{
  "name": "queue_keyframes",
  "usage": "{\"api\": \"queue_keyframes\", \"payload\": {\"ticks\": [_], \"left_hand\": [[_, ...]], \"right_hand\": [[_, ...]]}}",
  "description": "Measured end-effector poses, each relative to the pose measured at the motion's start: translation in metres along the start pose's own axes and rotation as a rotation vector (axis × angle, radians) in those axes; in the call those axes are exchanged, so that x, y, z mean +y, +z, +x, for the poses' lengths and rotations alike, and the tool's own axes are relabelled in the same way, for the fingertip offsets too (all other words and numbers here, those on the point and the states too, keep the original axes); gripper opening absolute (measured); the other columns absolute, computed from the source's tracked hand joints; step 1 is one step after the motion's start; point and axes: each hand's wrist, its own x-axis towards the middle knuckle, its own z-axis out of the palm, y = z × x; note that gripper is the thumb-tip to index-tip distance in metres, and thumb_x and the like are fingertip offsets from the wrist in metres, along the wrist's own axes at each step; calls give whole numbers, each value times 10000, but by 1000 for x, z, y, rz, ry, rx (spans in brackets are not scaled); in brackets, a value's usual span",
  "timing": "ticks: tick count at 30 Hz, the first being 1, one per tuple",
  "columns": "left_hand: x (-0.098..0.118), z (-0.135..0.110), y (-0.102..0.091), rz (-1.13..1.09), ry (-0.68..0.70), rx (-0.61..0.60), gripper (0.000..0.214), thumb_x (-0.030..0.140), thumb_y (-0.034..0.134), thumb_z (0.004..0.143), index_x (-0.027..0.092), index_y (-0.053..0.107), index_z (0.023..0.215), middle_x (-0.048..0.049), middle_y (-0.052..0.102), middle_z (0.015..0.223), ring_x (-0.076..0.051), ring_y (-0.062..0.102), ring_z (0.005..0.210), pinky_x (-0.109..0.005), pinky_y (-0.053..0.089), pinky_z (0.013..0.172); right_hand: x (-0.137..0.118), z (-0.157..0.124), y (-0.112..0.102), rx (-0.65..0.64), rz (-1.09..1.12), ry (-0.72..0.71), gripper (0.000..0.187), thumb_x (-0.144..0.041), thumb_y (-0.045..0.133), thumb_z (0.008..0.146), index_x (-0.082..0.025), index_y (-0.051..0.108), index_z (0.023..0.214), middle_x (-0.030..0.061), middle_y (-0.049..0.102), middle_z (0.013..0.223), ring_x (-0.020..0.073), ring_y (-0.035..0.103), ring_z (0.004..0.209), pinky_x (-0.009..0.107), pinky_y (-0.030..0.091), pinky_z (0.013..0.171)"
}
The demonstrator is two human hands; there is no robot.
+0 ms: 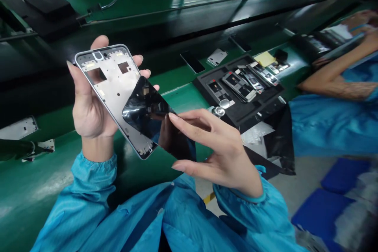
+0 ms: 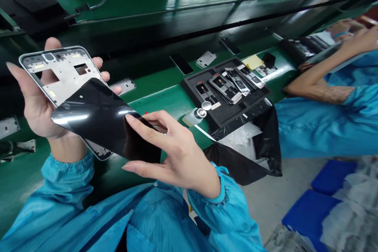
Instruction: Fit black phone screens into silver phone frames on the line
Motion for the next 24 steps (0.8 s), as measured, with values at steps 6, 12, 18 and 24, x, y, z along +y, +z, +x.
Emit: {"api": "queue_keyframes", "payload": {"ticks": [6,12,18,24], "left_hand": [[-2,0,-11,-27,69,-60,608,540,13,1152,281,525,1355,-126,778,1209,-262,813,1051,-600,643,997],[0,-2,-12,-95,81,-68,473,556,270,1168,256,601,1322,-146,785,1217,-299,805,1063,-638,646,974],[-8,-5,-14,145,189,-58,491,622,735,981,255,656,1297,-122,804,1214,-307,816,1027,-488,700,883],[-18,-8,-23,407,248,-79,499,637,811,911,283,712,1248,-102,783,1086,-243,806,878,-269,651,598]], "right_hand": [[10,-8,7,67,38,21,667,-561,720,1029,-291,581,1624,135,678,1263,269,720,1085,415,678,886],[15,-12,3,23,14,-8,668,-536,735,1027,-308,567,1631,127,674,1252,265,713,1092,412,671,877],[22,-3,26,96,30,-14,701,-584,727,1017,-283,569,1629,129,683,1245,269,707,1098,438,666,912],[35,13,70,301,260,68,775,-656,653,1037,-237,502,1672,115,654,1188,225,724,999,438,666,921]]}}
